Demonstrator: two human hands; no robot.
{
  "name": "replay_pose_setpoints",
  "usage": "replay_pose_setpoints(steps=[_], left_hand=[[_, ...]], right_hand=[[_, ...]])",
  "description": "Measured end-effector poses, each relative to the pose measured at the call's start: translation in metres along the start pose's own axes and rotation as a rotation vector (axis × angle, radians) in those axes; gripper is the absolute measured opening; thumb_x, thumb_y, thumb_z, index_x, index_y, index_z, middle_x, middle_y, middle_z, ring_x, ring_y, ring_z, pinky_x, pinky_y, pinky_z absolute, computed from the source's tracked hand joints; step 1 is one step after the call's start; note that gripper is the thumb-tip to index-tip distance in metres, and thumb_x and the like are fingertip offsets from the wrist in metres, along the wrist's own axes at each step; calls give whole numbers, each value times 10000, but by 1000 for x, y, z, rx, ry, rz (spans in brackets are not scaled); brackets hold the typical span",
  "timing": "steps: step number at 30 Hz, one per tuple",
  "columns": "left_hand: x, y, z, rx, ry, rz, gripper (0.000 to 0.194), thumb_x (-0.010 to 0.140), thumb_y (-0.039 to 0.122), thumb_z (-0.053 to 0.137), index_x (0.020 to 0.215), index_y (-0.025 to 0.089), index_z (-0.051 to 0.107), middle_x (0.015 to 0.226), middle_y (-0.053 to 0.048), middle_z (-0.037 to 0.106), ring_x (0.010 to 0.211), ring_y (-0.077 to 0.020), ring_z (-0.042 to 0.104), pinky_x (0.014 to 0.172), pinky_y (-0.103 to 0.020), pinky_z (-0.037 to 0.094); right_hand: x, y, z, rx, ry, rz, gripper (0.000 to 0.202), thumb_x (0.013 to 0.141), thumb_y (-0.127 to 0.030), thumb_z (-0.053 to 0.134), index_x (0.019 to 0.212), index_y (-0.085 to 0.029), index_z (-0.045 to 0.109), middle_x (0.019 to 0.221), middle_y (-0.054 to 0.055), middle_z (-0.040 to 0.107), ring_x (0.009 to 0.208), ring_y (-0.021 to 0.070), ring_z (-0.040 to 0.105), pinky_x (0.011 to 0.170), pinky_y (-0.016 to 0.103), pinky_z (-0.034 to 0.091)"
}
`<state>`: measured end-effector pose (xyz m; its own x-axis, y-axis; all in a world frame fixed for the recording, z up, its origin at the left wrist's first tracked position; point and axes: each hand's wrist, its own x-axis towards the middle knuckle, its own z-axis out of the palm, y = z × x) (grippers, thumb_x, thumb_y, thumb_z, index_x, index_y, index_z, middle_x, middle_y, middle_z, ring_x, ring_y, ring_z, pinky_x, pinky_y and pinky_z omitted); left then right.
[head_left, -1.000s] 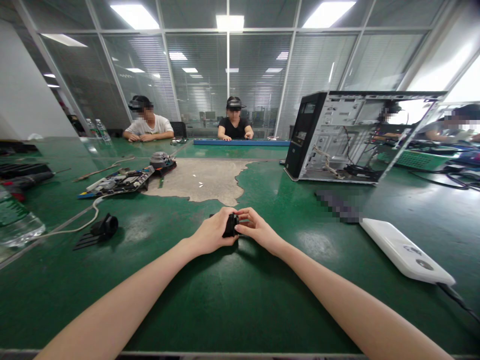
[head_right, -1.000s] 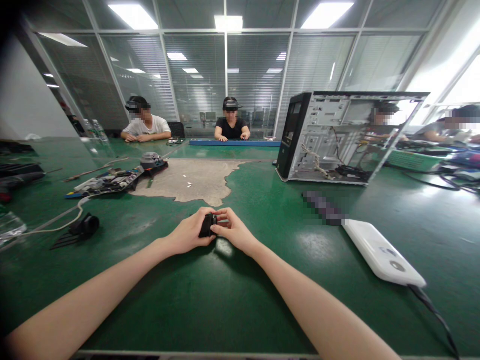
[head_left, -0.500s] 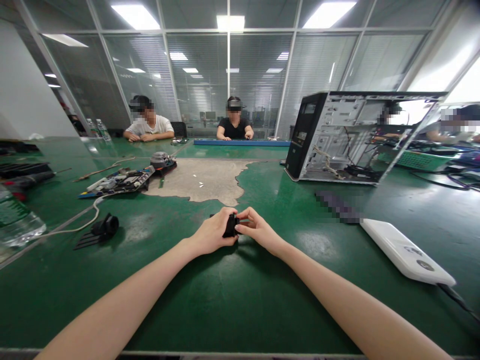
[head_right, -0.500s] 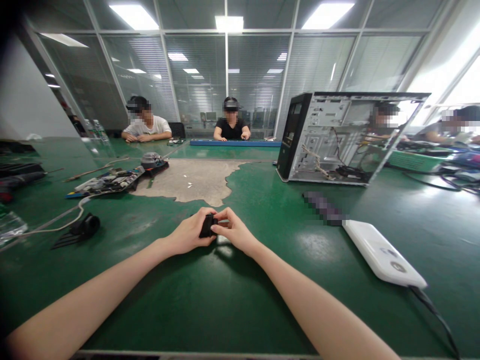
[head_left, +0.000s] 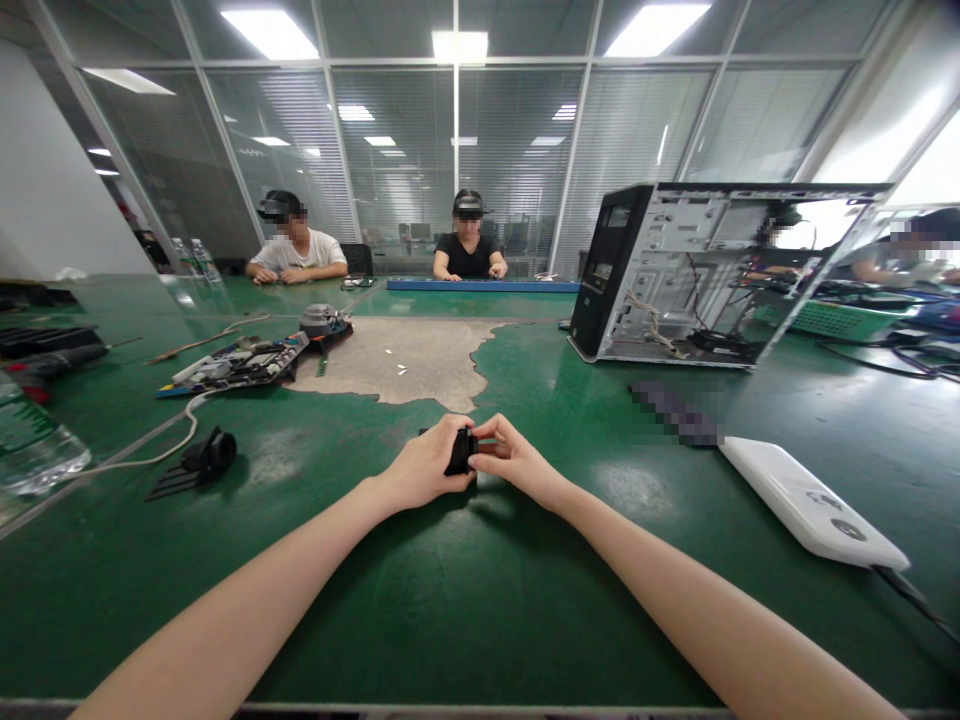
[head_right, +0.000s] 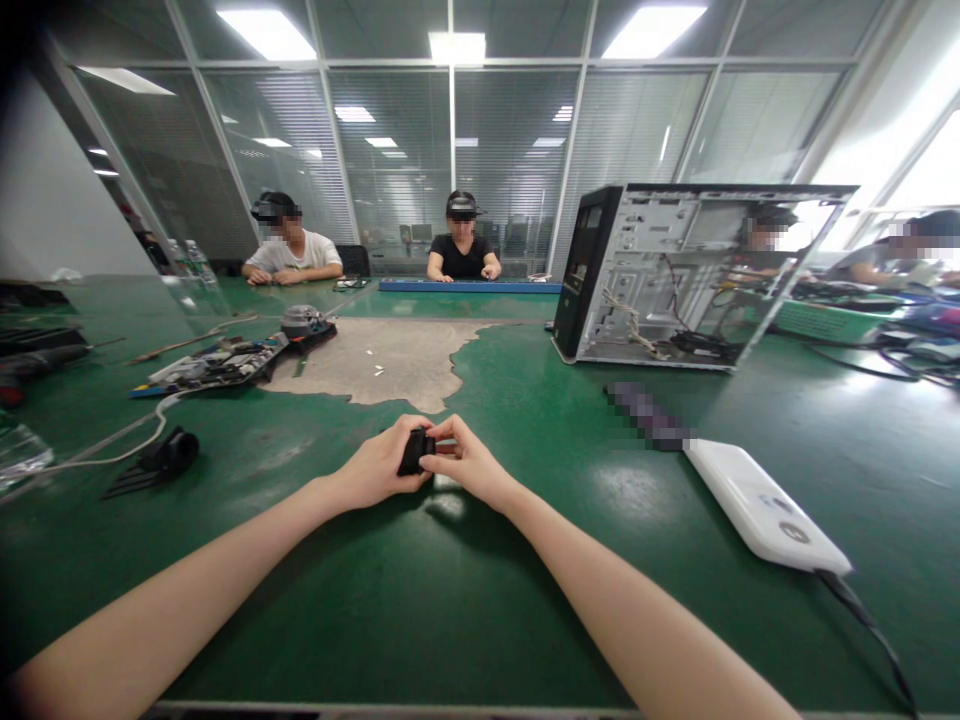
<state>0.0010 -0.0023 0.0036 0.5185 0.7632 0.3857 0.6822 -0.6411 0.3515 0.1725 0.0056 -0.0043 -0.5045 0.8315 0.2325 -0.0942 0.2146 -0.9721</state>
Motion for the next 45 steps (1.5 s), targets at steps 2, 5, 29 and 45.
replay_pose_setpoints(steps=[2,5,29,45], left_hand=[[0,1,0,8,-2,-1,549,666,291,557,1136,226,280,1110,-62,430,929,-215,507,769,-367,434],[0,1,-1,10,-11,-2,555,670,299,556,1142,216,275,1110,-65,432,935,-214,505,774,-365,436],[0,0,0,-37,2,-1,558,660,290,567,1140,237,287,1109,-54,436,954,-213,500,787,-366,424],[0,0,0,-38,12,-3,546,655,277,571,1127,231,299,1101,-59,435,949,-216,501,783,-372,428]], right_hand=[[0,-1,1,-10,23,-2,256,663,-271,621,825,-207,432,941,-2,495,852,129,542,780,313,435],[1,-1,2,-13,44,1,256,668,-279,616,846,-210,445,930,-2,490,851,125,538,795,316,427],[2,3,0,-48,65,44,321,675,-281,606,938,-217,435,917,6,505,847,127,541,782,317,438],[2,6,1,-79,67,-14,241,688,-290,592,866,-215,449,926,-2,495,851,127,538,799,317,435]])
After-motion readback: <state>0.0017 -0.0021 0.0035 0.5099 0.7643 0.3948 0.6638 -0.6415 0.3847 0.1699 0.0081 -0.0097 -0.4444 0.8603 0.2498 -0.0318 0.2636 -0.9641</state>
